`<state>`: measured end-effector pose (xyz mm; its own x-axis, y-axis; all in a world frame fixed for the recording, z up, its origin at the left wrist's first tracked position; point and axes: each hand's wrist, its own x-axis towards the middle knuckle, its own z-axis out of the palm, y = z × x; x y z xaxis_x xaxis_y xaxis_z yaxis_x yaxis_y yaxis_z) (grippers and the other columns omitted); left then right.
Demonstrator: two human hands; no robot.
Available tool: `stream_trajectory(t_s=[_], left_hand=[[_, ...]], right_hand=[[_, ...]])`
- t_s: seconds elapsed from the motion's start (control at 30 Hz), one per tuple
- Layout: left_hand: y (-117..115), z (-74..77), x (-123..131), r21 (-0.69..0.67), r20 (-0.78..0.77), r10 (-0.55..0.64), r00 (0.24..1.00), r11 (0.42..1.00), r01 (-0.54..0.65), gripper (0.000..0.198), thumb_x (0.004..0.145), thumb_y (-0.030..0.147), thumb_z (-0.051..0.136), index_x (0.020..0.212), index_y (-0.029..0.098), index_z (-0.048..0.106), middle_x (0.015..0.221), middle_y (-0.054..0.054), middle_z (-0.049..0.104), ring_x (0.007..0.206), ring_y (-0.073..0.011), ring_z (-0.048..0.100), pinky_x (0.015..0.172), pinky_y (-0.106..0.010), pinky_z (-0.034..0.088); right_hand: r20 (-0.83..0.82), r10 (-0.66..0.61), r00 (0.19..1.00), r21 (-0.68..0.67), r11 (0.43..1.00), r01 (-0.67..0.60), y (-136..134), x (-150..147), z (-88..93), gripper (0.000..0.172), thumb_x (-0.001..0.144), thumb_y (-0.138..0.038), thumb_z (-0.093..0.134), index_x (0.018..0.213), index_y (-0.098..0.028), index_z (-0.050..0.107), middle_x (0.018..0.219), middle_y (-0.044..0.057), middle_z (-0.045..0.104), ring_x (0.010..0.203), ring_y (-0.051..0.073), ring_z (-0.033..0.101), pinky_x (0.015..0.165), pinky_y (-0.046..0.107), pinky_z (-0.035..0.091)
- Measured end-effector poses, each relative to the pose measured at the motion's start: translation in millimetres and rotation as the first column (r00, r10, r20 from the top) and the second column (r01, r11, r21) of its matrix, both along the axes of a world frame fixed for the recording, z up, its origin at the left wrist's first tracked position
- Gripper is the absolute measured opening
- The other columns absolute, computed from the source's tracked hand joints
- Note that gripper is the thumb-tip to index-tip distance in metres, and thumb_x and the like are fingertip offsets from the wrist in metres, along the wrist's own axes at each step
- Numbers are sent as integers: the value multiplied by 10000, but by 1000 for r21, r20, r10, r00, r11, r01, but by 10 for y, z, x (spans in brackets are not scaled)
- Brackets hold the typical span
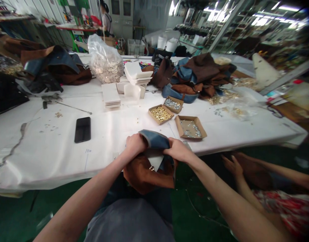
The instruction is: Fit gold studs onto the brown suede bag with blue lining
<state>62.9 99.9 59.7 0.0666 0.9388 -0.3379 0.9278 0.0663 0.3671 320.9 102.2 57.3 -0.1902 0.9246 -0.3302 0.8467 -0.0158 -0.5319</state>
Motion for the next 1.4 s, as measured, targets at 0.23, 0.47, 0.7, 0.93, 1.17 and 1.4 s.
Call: stream_trajectory(t_s=[0.23, 0.47, 0.7, 0.93, 1.17, 1.4], left_hand=[[-12, -37, 45, 33, -37, 16, 999, 999, -15, 301, 999, 389, 726, 1212, 191, 803, 1219, -198, 874, 1169, -384, 847, 1008, -433, 620], [-402, 241, -112, 149, -47, -45, 998, 988, 51, 708, 928, 398, 883, 1512, 98, 618, 1453, -250, 739, 1327, -435, 734, 1108, -516, 597], [-1449, 431, -477, 559, -137, -197, 971, 794, 240, 765, 1051, 282, 819, 1708, 108, 466, 1807, -313, 441, 1637, -516, 461, 1267, -697, 483], [-1780, 185, -488, 447, -335, -678, 654, 497, 744, 522, 1243, 272, 451, 1729, 126, 569, 1879, -96, 488, 1768, -296, 370, 1335, -551, 425], [-1785, 290, -650, 356, -320, -697, 641, 539, 764, 573, 1128, 142, 586, 1695, 57, 588, 1608, -185, 732, 1534, -343, 642, 1408, -573, 363], [-1891, 294, -822, 268, -264, -611, 746, 697, 665, 831, 991, 418, 898, 1725, 189, 581, 1315, -133, 811, 1270, -378, 715, 1358, -647, 397]], right_hand=[[10, 27, 1000, 7, 1000, -27, 42, 43, 28, 391, 776, -277, 883, 1166, -261, 857, 1054, 14, 900, 993, 279, 817, 802, 323, 548], [34, -5, 999, 41, 999, 3, -28, 80, -6, 391, 780, -333, 932, 1155, -260, 849, 1040, 10, 886, 988, 285, 813, 776, 321, 514], [74, 14, 997, 48, 999, -17, -8, 60, -45, 391, 773, -302, 928, 1148, -248, 832, 1156, 48, 886, 1080, 298, 803, 792, 296, 489], [133, 60, 989, 19, 998, -63, 42, -19, -8, 387, 788, -199, 871, 1168, -236, 812, 1193, 103, 886, 1128, 323, 814, 805, 304, 489], [172, 75, 982, 15, 997, -79, -3, -45, 24, 375, 784, -190, 839, 1148, -230, 762, 1202, 124, 871, 1115, 335, 811, 795, 323, 490], [175, 77, 982, 32, 996, -84, -9, -35, -4, 368, 800, -229, 828, 1160, -235, 749, 1198, 124, 865, 1101, 337, 804, 793, 336, 479]])
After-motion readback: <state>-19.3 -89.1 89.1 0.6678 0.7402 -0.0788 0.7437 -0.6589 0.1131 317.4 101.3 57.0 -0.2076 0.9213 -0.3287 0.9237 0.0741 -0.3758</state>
